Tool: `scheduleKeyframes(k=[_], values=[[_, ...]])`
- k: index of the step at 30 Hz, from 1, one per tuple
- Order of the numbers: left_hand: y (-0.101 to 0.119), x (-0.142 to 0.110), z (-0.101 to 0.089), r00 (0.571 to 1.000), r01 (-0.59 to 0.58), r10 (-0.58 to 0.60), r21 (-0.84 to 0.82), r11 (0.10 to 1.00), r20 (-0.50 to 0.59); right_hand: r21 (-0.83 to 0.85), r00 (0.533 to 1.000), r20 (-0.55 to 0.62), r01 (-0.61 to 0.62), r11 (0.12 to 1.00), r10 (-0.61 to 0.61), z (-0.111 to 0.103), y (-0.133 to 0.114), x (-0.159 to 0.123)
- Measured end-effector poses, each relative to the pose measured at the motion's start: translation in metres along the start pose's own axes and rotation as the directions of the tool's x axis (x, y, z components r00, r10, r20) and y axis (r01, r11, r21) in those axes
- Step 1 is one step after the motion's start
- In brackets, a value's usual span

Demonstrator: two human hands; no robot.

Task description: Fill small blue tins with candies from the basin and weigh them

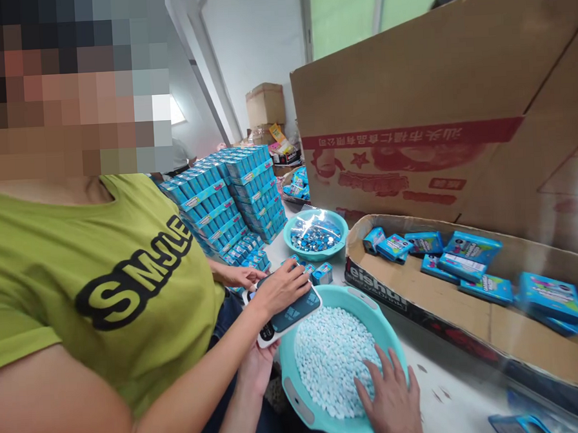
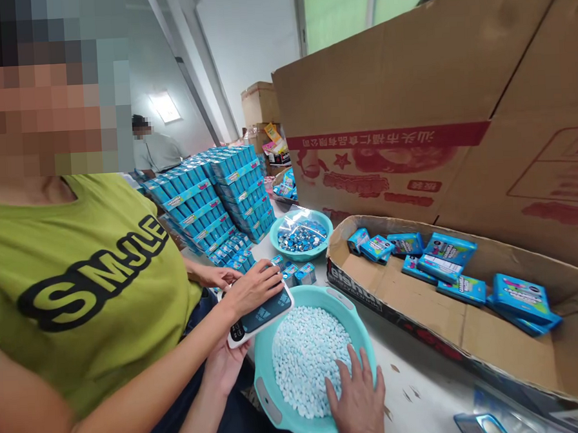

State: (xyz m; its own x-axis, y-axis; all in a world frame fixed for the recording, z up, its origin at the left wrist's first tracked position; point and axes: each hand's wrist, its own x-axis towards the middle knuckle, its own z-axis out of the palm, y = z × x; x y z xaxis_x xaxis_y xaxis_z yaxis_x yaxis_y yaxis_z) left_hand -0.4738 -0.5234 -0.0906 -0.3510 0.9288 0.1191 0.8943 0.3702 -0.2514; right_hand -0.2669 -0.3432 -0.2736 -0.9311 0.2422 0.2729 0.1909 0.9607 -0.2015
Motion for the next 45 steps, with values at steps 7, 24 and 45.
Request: scheduleKeyframes(k=[7, 24, 45], values=[[0.001, 0.002, -0.005, 0.983, -0.184, 0.173, 0.289, 0.939, 0.063, 0.003, 1.000, -0.007, 0.026, 1.000, -0.026, 0.000, 0.000, -0.003], [0.010, 0.009, -0.013, 0.994, -0.104, 0.103, 0.356, 0.929, 0.021, 0.040, 0.999, -0.020, 0.029, 0.999, -0.029, 0.003, 0.004, 0.001], [0.021, 0.008, -0.018, 0.991, -0.132, 0.123, 0.328, 0.936, 0.047, 0.025, 0.999, 0.022, 0.048, 0.999, -0.048, -0.002, 0.003, 0.001]])
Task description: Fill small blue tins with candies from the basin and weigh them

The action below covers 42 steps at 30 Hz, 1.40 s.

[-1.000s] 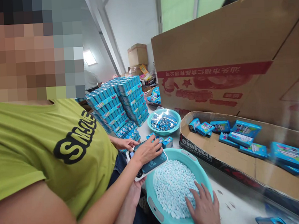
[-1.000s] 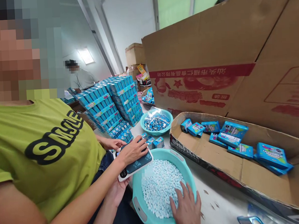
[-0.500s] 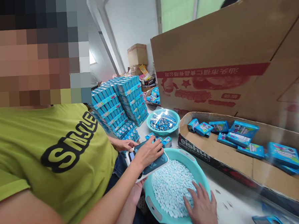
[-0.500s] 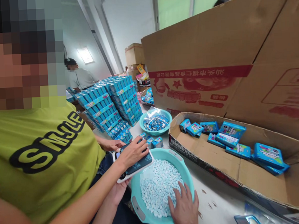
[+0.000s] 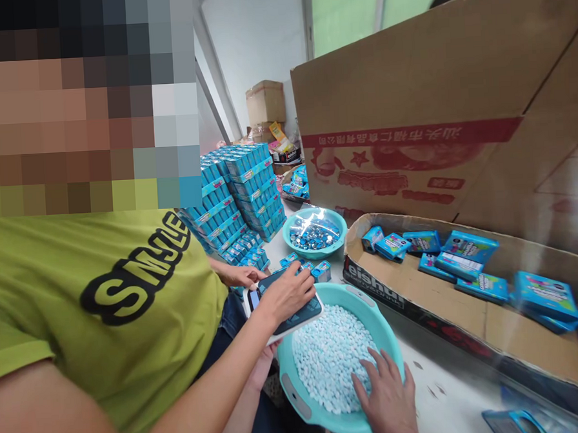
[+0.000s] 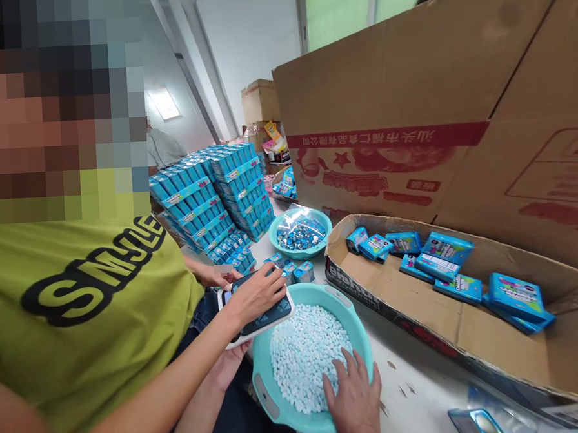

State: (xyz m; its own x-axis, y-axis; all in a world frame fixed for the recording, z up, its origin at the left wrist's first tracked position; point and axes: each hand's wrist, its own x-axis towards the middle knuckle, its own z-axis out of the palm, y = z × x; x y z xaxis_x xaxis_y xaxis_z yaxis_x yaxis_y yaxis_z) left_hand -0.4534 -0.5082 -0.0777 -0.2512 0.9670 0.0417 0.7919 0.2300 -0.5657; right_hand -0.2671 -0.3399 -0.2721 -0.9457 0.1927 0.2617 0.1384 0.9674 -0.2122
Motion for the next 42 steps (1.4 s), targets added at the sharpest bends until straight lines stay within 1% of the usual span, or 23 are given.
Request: scheduleKeyframes(k=[7, 12, 19, 22, 27, 33, 38, 42], values=[[-0.002, 0.002, 0.004, 1.000, 0.003, -0.003, -0.017, 1.000, 0.006, 0.001, 1.000, -0.014, -0.002, 1.000, 0.002, -0.003, -0.001, 0.000], [-0.002, 0.000, 0.008, 0.999, -0.047, 0.048, -0.017, 0.999, 0.025, 0.010, 1.000, 0.003, 0.011, 1.000, -0.012, 0.001, 0.002, -0.002], [0.001, 0.000, -0.002, 0.998, -0.040, 0.040, 0.004, 0.999, 0.053, 0.032, 0.999, 0.053, 0.003, 0.999, -0.005, 0.006, 0.005, -0.005], [0.001, 0.001, -0.002, 0.998, -0.024, 0.024, 0.013, 1.000, 0.052, 0.045, 0.997, 0.078, -0.002, 0.999, -0.002, 0.007, 0.007, -0.005], [0.001, 0.001, 0.002, 0.997, -0.019, 0.016, 0.035, 0.999, 0.074, 0.054, 0.999, 0.049, 0.009, 0.999, -0.011, 0.007, 0.006, -0.004], [0.000, 0.002, 0.002, 0.998, -0.009, 0.006, 0.035, 0.999, 0.070, 0.052, 1.000, 0.015, -0.005, 0.999, 0.004, 0.002, 0.002, -0.003], [-0.001, 0.002, 0.001, 0.998, -0.023, 0.022, 0.022, 0.999, 0.053, 0.061, 0.999, 0.045, 0.000, 0.998, -0.002, 0.001, 0.003, -0.003], [-0.001, 0.001, -0.004, 0.998, -0.011, 0.012, -0.004, 1.000, 0.057, 0.061, 0.997, 0.075, -0.015, 0.998, 0.010, 0.002, 0.003, -0.003]])
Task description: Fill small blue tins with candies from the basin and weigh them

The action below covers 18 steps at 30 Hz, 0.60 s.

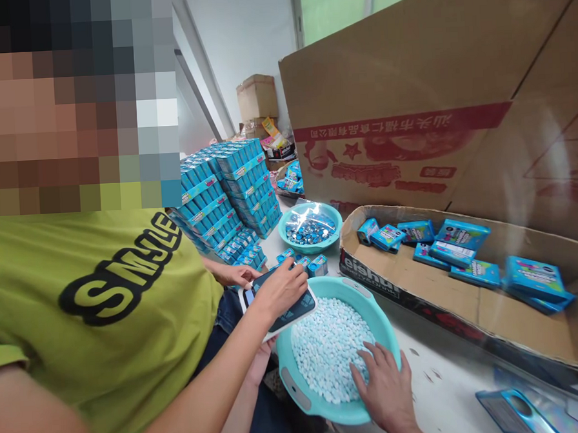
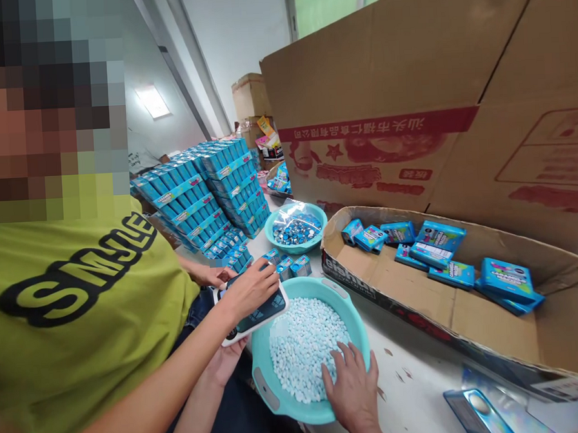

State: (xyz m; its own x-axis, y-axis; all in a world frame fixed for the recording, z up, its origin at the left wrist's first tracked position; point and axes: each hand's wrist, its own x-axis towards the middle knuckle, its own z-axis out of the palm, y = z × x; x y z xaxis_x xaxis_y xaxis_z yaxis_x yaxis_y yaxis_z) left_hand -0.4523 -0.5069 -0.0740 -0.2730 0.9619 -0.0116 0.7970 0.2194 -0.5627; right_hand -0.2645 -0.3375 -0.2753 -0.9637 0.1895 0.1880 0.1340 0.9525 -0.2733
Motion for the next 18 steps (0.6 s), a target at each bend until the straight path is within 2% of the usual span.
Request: scheduleKeyframes(k=[12, 15, 18], values=[[0.000, 0.000, 0.002, 0.999, 0.018, -0.017, -0.024, 1.000, 0.040, -0.001, 1.000, -0.015, -0.009, 1.000, 0.009, -0.004, -0.004, -0.001], [0.001, 0.000, 0.001, 0.999, 0.019, -0.017, -0.052, 0.998, 0.050, 0.010, 1.000, -0.030, -0.009, 1.000, 0.009, 0.010, 0.007, -0.004], [0.004, -0.001, 0.002, 0.998, -0.007, 0.013, -0.089, 0.996, 0.060, 0.059, 0.999, -0.038, 0.028, 0.998, -0.025, 0.042, 0.030, -0.007]])
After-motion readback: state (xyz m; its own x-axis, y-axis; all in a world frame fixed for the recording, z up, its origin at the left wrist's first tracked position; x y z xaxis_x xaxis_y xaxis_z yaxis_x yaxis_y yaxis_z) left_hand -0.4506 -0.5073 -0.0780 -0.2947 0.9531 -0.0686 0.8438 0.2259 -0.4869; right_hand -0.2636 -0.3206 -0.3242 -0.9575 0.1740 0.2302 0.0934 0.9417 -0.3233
